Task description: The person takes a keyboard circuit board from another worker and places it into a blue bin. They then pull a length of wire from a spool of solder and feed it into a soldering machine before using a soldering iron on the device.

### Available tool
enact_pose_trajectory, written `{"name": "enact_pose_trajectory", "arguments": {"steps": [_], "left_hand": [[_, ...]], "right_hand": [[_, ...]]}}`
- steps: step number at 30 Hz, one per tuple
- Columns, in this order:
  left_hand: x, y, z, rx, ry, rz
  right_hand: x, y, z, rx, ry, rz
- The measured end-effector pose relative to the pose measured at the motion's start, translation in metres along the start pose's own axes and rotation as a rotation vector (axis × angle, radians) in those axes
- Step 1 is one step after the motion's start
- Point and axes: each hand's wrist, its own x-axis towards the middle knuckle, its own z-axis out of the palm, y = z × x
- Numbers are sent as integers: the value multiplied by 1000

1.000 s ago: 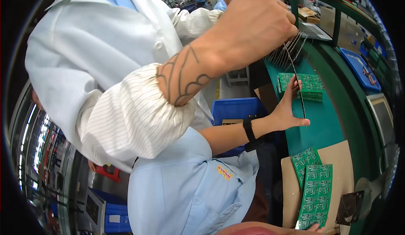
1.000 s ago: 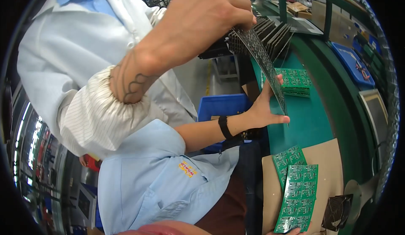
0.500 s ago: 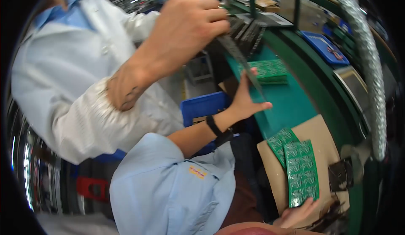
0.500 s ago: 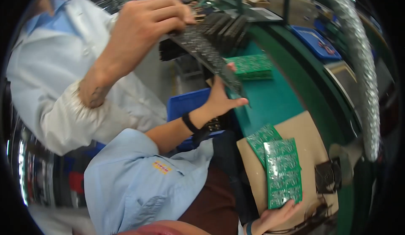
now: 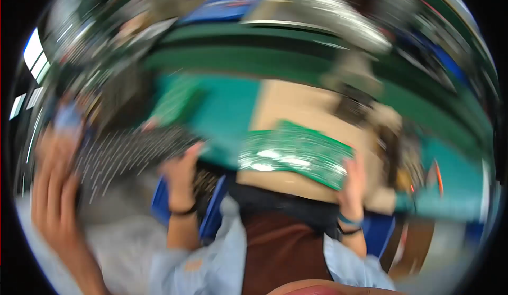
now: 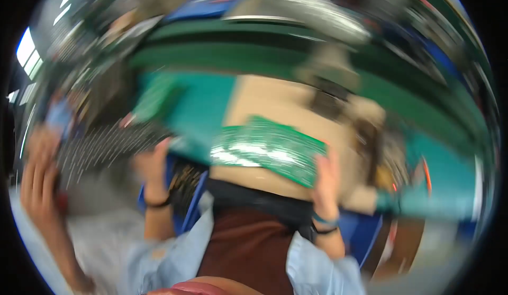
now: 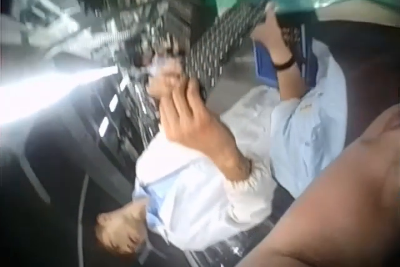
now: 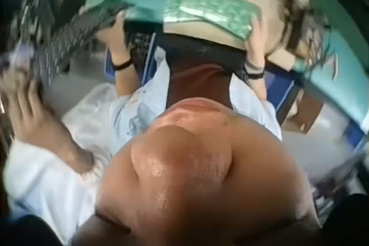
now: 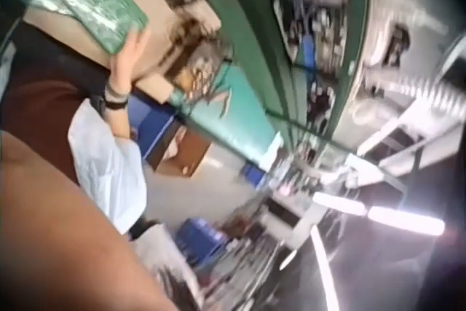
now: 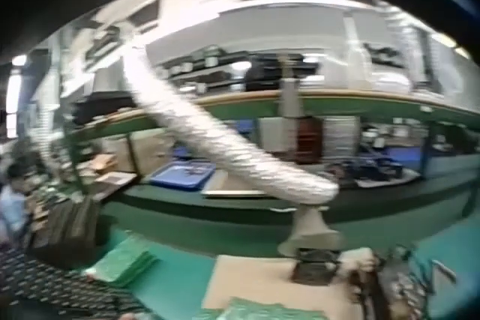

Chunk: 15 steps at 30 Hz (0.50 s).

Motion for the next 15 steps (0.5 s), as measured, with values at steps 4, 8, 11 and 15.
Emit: {"name": "enact_pose_trajectory", "arguments": {"steps": [4,8,11,15], "left_hand": [[0,-15,-7,50,59,115],[-2,-27,11,69,124,187],[-13,-22,41,12,115,194],[-13,-24,39,21,129,200]], "right_hand": [[25,44,1,31,-170,-107],[41,43,16,160,-250,-121],[31,19,-6,129,-209,-153],[34,20,-4,134,-213,-146]]}}
